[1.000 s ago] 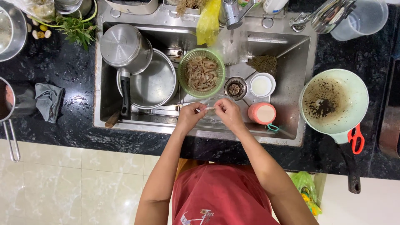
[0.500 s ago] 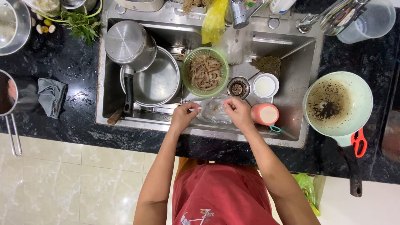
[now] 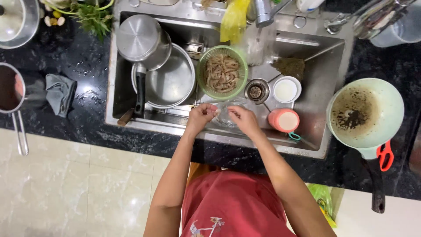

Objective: Cleaning and preparing small shrimp in a kitchen sink.

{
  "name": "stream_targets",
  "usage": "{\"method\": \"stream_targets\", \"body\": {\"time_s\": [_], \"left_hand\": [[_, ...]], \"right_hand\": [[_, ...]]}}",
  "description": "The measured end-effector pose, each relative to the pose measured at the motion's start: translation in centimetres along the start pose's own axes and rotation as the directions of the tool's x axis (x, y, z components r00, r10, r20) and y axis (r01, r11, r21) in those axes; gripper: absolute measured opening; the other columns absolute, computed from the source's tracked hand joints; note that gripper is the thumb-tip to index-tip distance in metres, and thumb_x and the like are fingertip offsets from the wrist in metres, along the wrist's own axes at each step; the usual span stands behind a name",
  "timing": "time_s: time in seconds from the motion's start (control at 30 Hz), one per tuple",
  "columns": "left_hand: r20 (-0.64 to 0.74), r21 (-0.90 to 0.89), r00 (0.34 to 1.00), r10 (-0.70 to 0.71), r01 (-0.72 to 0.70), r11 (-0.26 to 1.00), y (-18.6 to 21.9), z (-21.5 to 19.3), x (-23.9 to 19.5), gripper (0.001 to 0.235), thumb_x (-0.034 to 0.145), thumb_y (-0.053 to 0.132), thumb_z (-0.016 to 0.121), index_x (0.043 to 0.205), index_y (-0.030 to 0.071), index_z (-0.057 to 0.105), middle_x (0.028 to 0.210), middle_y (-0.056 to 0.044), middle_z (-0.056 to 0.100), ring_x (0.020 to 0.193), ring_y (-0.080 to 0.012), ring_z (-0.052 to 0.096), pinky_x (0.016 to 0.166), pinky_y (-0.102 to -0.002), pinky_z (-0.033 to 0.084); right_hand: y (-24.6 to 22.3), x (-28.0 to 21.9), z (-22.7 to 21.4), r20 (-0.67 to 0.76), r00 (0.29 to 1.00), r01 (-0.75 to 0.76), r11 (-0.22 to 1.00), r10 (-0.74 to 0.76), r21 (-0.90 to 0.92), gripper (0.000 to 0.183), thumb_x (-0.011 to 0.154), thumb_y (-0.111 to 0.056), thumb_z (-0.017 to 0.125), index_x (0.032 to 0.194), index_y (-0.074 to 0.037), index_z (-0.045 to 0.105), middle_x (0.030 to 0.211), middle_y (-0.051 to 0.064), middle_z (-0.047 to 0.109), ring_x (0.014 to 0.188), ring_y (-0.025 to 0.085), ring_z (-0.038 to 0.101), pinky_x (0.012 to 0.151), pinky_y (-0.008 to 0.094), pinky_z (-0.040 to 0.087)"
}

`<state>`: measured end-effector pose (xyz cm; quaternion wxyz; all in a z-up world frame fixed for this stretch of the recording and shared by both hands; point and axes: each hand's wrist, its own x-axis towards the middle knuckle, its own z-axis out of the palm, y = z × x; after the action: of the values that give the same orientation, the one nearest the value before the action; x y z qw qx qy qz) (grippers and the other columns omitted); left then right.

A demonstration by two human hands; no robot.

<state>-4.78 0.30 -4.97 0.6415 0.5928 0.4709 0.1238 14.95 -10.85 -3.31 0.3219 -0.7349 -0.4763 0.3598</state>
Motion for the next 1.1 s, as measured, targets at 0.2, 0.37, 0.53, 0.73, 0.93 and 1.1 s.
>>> {"method": "stream_targets", "body": {"time_s": [0.2,0.37,0.53,0.73,0.93,1.1], "left_hand": [[0.061,-0.137,0.998,0.003,0.005,0.990,0.7,1.7,2.5,0.019,0.088,0.007,0.075,0.106,0.001,0.072,0.086,0.000,0.072,0.068,-0.0054,0.060,0.060,-0.021,0.049],[0.116,-0.171,0.993,-0.033,0.053,0.984,1.4,2.9,3.3,0.018,0.088,0.009,0.077,0.104,0.000,0.074,0.078,-0.001,0.069,0.060,-0.0061,0.056,0.055,-0.022,0.046],[0.122,-0.140,0.992,-0.016,0.033,0.990,2.1,3.5,3.4,0.016,0.089,0.010,0.077,0.102,0.000,0.074,0.076,0.000,0.067,0.061,-0.0053,0.056,0.055,-0.022,0.046],[0.159,-0.181,0.987,0.035,-0.005,0.983,2.1,3.4,3.7,0.015,0.091,0.006,0.073,0.105,0.000,0.073,0.084,0.001,0.068,0.068,-0.0046,0.055,0.059,-0.021,0.045],[0.147,-0.265,0.988,0.053,-0.012,0.964,2.3,3.2,3.7,0.018,0.092,0.004,0.073,0.109,-0.001,0.072,0.091,0.000,0.070,0.078,-0.0050,0.062,0.069,-0.020,0.050],[0.115,-0.438,0.993,0.014,0.038,0.898,1.9,4.0,3.8,0.024,0.093,0.005,0.071,0.116,0.001,0.068,0.096,-0.002,0.073,0.082,-0.0079,0.070,0.073,-0.020,0.053]], "right_hand": [[-1.2,0.9,-0.4,-0.034,0.999,0.037,0.911,-0.026,0.411,0.027,0.095,-0.011,0.071,0.121,-0.004,0.070,0.109,0.008,0.077,0.100,0.013,0.073,0.086,0.027,0.058],[0.1,1.2,-0.4,-0.059,0.997,-0.023,0.878,0.058,0.478,0.019,0.095,-0.008,0.071,0.112,0.000,0.072,0.099,0.009,0.078,0.089,0.011,0.073,0.079,0.026,0.059],[0.6,1.8,-0.7,-0.056,0.989,-0.092,0.875,0.134,0.475,0.014,0.097,-0.009,0.068,0.106,0.001,0.070,0.090,0.008,0.076,0.077,0.011,0.073,0.069,0.026,0.059],[2.8,2.4,-0.6,0.039,0.979,-0.180,0.766,0.199,0.617,0.013,0.099,-0.010,0.065,0.105,0.001,0.068,0.087,0.005,0.072,0.070,0.010,0.067,0.063,0.025,0.055],[4.5,2.7,-0.9,0.127,0.956,-0.261,0.573,0.264,0.777,0.016,0.099,-0.009,0.065,0.110,0.001,0.068,0.089,0.004,0.070,0.074,0.011,0.065,0.068,0.026,0.054],[3.8,2.1,-1.0,0.240,0.938,-0.323,0.382,0.249,0.866,0.029,0.094,-0.011,0.064,0.121,0.000,0.068,0.098,0.005,0.074,0.083,0.012,0.069,0.076,0.028,0.057]]}}
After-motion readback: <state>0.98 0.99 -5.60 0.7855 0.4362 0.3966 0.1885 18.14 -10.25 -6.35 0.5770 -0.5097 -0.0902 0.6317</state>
